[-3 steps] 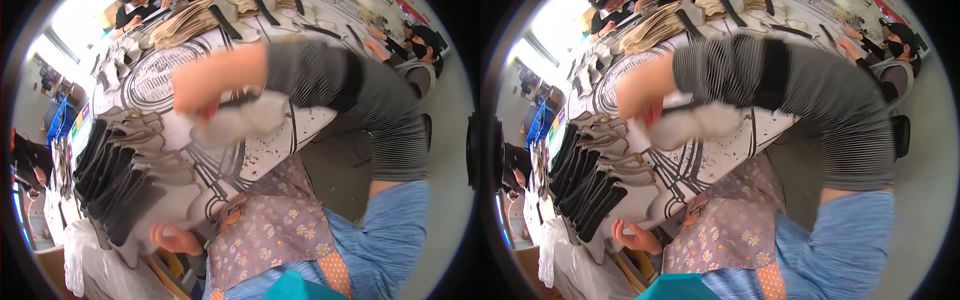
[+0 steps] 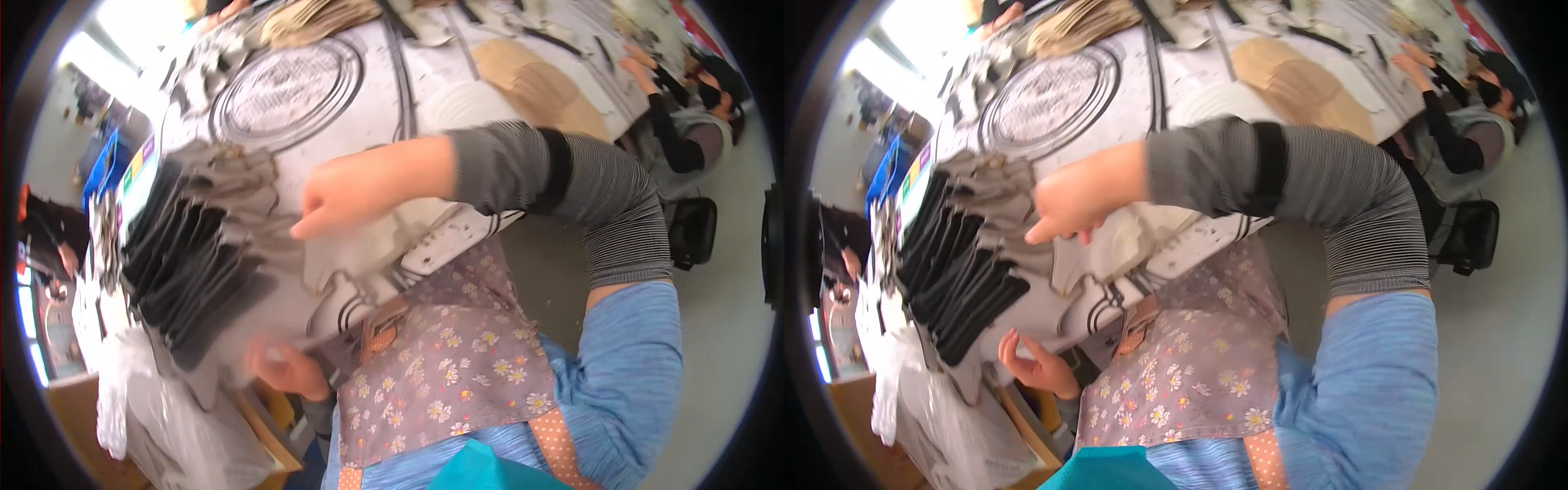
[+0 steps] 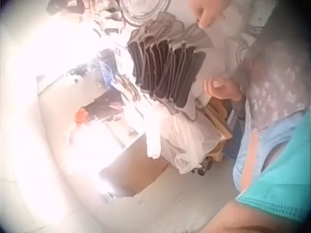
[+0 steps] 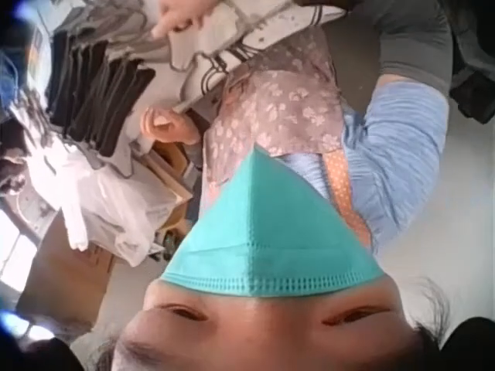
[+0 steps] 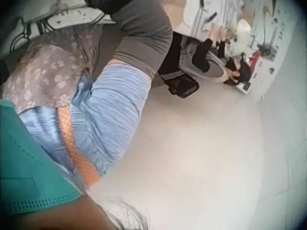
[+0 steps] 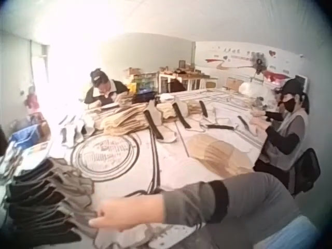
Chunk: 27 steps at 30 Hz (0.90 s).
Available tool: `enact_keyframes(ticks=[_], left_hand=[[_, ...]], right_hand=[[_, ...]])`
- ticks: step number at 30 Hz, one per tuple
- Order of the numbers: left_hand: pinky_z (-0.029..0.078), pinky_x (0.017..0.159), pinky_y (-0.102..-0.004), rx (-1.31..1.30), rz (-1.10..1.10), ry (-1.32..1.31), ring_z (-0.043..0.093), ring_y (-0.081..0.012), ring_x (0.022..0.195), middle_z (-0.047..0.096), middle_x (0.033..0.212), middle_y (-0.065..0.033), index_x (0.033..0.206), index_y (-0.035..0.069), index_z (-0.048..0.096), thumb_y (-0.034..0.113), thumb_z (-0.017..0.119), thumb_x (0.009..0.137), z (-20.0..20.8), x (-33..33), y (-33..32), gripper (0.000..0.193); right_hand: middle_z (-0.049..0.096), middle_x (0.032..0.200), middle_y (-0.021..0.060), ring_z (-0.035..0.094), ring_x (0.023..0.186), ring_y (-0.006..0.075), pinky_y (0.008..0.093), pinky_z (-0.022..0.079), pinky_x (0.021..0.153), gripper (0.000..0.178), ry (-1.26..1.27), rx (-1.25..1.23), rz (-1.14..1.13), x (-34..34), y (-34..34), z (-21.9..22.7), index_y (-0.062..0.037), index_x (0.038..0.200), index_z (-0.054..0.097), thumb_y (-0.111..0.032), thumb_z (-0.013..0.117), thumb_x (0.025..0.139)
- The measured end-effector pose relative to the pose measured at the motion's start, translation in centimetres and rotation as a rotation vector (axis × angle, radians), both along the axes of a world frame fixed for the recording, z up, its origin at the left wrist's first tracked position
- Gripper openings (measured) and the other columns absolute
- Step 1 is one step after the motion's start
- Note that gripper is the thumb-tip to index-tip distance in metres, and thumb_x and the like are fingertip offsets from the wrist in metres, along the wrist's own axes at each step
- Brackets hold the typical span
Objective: Manually aligning and stacking various shoe upper components and interior padding pieces at a manufacturing workstation.
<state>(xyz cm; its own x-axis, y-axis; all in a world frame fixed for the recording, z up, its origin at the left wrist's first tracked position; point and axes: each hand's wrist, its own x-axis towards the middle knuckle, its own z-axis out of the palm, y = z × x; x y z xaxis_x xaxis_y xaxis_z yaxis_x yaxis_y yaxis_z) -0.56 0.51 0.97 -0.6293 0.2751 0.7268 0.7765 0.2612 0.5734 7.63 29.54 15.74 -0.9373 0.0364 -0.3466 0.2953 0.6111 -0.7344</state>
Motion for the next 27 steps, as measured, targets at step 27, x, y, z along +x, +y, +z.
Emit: enact_keyframes(ticks=[27], left_hand=[[0.039,0.094,-0.0428,-0.864,-0.518,0.265,0.054,-0.0284,0.106,0.06,0.116,-0.0041,0.11,0.012,0.061,0.003,0.069,0.072,4.5,1.1,10.0,0.04]], right_hand=[[0.054,0.129,0.0158,0.051,0.122,0.0335,0.0371,0.04,0.103,0.056,0.325,0.642,-0.704,21.0,14.9,-12.7,-0.0028,0.131,0.051,-0.016,0.072,0.081]])
